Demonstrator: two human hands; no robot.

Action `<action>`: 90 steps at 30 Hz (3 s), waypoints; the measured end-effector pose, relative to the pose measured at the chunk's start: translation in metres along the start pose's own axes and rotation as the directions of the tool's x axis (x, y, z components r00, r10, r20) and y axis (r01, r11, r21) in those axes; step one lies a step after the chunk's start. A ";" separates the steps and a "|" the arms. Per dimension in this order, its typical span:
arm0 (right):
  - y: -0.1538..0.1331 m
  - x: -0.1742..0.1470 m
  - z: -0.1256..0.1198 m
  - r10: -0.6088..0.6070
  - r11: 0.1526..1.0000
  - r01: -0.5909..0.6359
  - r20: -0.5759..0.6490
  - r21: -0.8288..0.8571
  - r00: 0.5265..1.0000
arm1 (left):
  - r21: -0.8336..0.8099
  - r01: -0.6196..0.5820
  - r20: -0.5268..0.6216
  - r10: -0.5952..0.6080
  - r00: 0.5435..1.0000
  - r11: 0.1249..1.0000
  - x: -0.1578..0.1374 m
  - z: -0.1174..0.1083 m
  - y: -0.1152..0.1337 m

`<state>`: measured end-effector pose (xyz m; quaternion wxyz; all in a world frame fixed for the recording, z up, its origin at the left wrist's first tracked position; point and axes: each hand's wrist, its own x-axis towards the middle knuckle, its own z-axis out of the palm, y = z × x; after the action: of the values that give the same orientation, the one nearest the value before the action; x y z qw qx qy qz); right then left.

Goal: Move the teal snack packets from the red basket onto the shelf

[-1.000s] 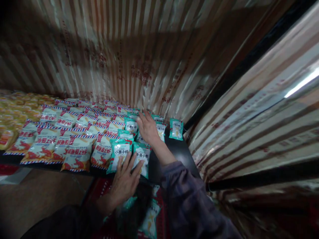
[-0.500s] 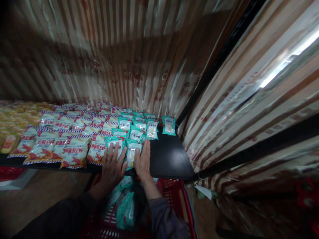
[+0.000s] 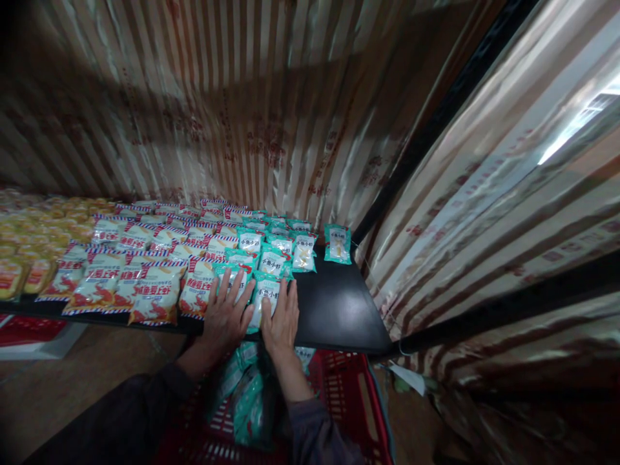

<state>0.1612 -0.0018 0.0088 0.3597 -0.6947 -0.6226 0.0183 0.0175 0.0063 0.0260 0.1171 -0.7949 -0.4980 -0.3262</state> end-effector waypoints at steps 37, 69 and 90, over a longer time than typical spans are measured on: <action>-0.026 0.155 0.012 -0.223 0.821 0.322 0.254 -0.472 0.941 | 0.122 0.229 0.596 -0.255 0.761 0.966 0.190 0.039 -0.117; 0.008 0.119 -0.026 -0.178 0.925 0.209 0.124 -0.318 0.976 | 0.013 0.354 0.494 -0.314 0.811 0.935 0.120 -0.042 -0.088; -0.051 0.081 -0.016 -0.389 0.866 0.391 0.070 -0.312 0.918 | 0.090 0.336 0.229 -0.347 0.909 0.938 0.052 -0.044 -0.055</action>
<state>0.1438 0.0595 0.0815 0.2369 -0.6035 -0.7455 -0.1543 -0.0333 0.0470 0.0847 0.0161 -0.7262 -0.6475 -0.2305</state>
